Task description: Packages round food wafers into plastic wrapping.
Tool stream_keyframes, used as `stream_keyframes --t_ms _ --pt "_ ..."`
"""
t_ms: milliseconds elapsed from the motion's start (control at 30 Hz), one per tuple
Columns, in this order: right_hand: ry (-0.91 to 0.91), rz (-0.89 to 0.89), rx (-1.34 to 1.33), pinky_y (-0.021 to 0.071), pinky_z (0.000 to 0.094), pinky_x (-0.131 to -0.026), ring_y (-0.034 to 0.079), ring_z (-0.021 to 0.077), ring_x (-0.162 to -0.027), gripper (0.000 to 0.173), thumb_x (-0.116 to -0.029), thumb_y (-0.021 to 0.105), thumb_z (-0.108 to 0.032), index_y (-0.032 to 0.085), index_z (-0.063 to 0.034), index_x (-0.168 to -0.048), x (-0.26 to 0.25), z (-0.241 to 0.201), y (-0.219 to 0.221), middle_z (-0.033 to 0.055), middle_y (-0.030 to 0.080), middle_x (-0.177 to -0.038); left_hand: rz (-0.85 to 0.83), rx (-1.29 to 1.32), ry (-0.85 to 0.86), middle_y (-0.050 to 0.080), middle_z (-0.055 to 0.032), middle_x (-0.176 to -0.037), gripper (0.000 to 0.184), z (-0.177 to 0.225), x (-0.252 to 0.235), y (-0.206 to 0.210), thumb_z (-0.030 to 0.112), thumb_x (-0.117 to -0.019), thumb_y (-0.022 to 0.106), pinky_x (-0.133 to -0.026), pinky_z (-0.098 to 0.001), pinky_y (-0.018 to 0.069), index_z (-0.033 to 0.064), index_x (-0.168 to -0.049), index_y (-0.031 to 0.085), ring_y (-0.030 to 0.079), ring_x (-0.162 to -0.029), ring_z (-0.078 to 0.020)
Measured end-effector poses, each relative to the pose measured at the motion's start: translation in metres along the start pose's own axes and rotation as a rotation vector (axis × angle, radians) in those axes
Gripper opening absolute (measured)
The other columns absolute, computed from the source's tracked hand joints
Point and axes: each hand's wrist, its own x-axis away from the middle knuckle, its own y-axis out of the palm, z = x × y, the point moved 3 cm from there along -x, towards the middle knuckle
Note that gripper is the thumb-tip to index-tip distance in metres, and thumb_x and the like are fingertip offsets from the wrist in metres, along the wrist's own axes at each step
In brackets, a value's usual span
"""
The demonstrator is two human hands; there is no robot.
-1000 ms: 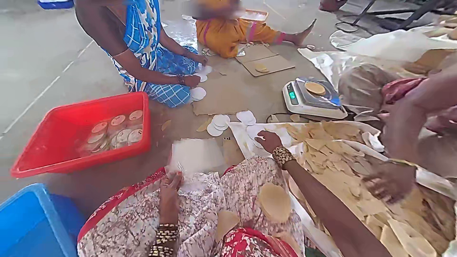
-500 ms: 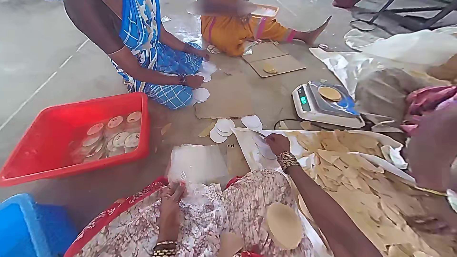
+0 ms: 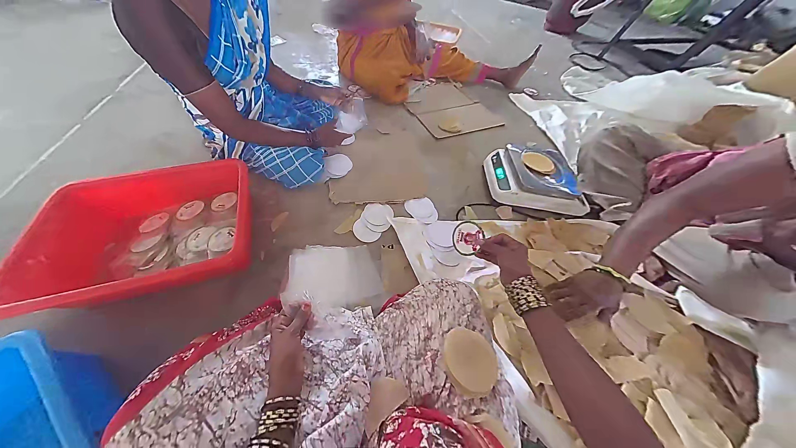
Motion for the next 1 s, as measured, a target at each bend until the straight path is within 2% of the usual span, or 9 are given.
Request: stream_keyframes --t_ms 133,333,433,533,633,733,800,867,1000 --pt "-0.008 -0.085 -0.187 0.0620 0.0302 -0.069 0.071 0.0137 -0.073 0.027 -0.0908 0.063 0.012 0.062 0.0014 -0.116 0.058 -0.027 -0.014 0.0051 0.072 -0.087 -0.015 -0.021 0.006 0.066 0.0019 -0.073 0.007 0.001 0.002 -0.002 0.003 -0.1014 0.057 -0.064 -0.0228 0.0568 0.0029 -0.098 0.063 0.063 -0.064 -0.0058" --pt "-0.010 -0.252 -0.339 0.0576 0.0214 -0.055 0.066 0.0064 -0.058 0.022 -0.0943 0.054 0.008 0.068 -0.0066 -0.088 0.151 -0.035 -0.037 0.0009 0.074 -0.077 -0.017 -0.031 0.011 0.066 0.0023 -0.072 0.008 0.002 0.003 -0.001 0.004 -0.1021 0.057 -0.063 -0.0214 0.0562 0.0033 -0.097 0.063 0.063 -0.062 -0.0047" --pt "0.085 -0.341 -0.484 0.0563 0.0209 -0.051 0.066 0.0066 -0.055 0.018 -0.0914 0.059 0.001 0.072 -0.0091 -0.084 0.184 -0.020 -0.049 0.0040 0.074 -0.074 -0.025 -0.046 0.016 0.066 0.0034 -0.072 0.008 0.002 0.004 -0.002 0.004 -0.1025 0.056 -0.063 -0.0212 0.0562 0.0039 -0.097 0.063 0.063 -0.063 -0.0044" --pt "0.135 -0.445 -0.603 0.0458 0.0163 -0.047 0.056 -0.0001 -0.049 0.012 -0.0879 0.069 -0.016 0.077 -0.0191 -0.079 0.204 -0.004 -0.057 -0.0053 0.064 -0.060 -0.023 -0.042 0.020 0.066 0.0042 -0.071 0.010 0.002 0.006 -0.003 0.004 -0.1029 0.055 -0.062 -0.0209 0.0562 0.0047 -0.096 0.062 0.063 -0.062 -0.0041" --pt "0.175 -0.481 -0.511 0.0419 0.0146 -0.044 0.049 -0.0029 -0.045 0.013 -0.0889 0.068 -0.019 0.074 -0.0214 -0.078 0.213 0.002 -0.062 -0.0097 0.058 -0.056 -0.026 -0.039 0.025 0.065 0.0048 -0.070 0.012 0.002 0.006 -0.004 0.005 -0.1035 0.054 -0.063 -0.0217 0.0568 0.0057 -0.095 0.062 0.063 -0.062 -0.0046" --pt "0.127 -0.484 -0.072 0.0398 0.0156 -0.043 0.046 -0.0009 -0.043 0.016 -0.0930 0.062 -0.011 0.066 -0.0146 -0.078 0.210 0.007 -0.064 -0.0080 0.055 -0.054 -0.028 -0.032 0.025 0.065 0.0039 -0.071 0.011 0.004 0.007 -0.004 0.004 -0.1032 0.055 -0.062 -0.0214 0.0563 0.0044 -0.095 0.062 0.063 -0.062 -0.0047" --pt "-0.028 -0.434 0.433 0.0459 0.0239 -0.052 0.055 0.0054 -0.053 0.013 -0.0911 0.072 -0.022 0.066 -0.0102 -0.090 0.206 0.010 -0.068 -0.0035 0.061 -0.065 -0.026 -0.021 0.027 0.065 0.0034 -0.070 0.010 0.004 0.006 -0.004 0.004 -0.1026 0.056 -0.062 -0.0219 0.0566 0.0044 -0.095 0.062 0.063 -0.061 -0.0049" --pt "-0.137 -0.370 0.747 0.0541 0.0502 -0.074 0.066 0.0278 -0.080 0.051 -0.0895 0.075 -0.038 0.064 0.0013 -0.120 0.205 0.008 -0.069 0.0154 0.069 -0.098 -0.023 -0.012 0.031 0.064 0.0033 -0.070 0.010 0.002 0.005 -0.005 0.004 -0.1027 0.056 -0.063 -0.0224 0.0566 0.0048 -0.095 0.061 0.063 -0.062 -0.0053" --pt "-0.156 -0.374 0.770 0.0570 0.0488 -0.083 0.069 0.0300 -0.098 0.084 -0.0815 0.074 -0.059 0.054 0.0008 -0.137 0.201 0.008 -0.050 0.0184 0.067 -0.119 0.018 0.010 0.020 0.065 0.0026 -0.073 0.004 0.000 0.003 -0.006 0.007 -0.1021 0.059 -0.064 -0.0227 0.0575 0.0038 -0.100 0.060 0.064 -0.064 -0.0057"
